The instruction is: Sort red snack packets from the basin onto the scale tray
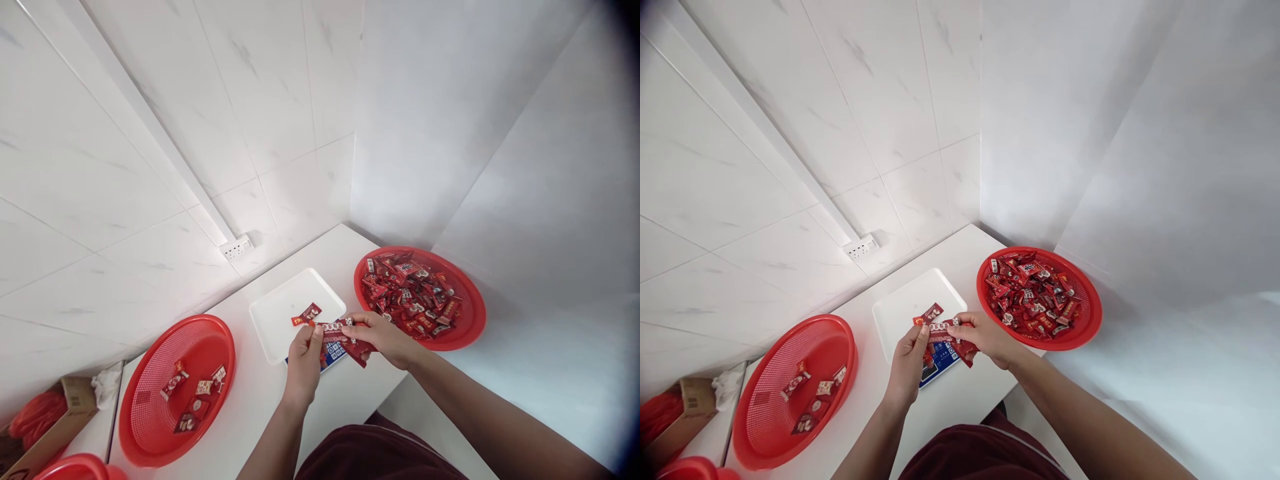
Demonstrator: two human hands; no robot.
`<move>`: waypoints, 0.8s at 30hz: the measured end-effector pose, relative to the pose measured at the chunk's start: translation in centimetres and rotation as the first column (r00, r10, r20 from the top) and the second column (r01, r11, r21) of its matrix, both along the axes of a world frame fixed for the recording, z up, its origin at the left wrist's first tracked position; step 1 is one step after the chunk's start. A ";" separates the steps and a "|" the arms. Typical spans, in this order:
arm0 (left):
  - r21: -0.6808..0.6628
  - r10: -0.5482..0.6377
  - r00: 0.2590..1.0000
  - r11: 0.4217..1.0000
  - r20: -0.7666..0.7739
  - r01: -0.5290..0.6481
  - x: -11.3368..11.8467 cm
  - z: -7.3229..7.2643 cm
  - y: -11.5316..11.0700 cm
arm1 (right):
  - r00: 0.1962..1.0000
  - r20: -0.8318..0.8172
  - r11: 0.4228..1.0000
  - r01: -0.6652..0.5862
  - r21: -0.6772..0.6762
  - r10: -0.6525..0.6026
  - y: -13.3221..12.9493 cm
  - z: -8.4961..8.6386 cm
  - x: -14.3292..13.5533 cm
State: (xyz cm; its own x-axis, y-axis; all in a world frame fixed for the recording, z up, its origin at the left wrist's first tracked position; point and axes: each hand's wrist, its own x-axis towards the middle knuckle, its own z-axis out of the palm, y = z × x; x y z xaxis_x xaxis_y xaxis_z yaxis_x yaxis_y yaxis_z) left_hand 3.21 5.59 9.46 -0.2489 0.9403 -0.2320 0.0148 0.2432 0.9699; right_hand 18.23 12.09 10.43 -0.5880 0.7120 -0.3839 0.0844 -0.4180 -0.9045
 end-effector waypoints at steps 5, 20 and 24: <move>-0.016 0.008 0.994 1.000 0.112 -0.007 0.2 0.0 -0.2 | 1.000 -0.014 0.999 0.023 -0.037 -0.023 -0.1 0.1 0.0; -0.181 0.016 0.959 0.983 0.282 0.037 -1.1 0.4 -0.4 | 0.977 0.187 0.808 -0.026 0.588 -0.105 -0.4 -0.5 0.5; -0.192 -0.009 0.959 0.979 0.283 0.066 -1.0 0.8 -0.1 | 0.967 0.246 0.575 -0.165 0.801 -0.065 -0.9 -1.3 0.3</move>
State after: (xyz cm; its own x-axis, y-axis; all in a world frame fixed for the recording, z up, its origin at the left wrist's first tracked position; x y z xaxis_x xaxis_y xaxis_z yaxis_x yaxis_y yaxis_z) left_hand 2.24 5.48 10.21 -0.1130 0.8761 -0.4686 -0.2373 0.4342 0.8690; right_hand 18.57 11.15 9.13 -0.6116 0.7611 0.2162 0.3259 0.4914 -0.8077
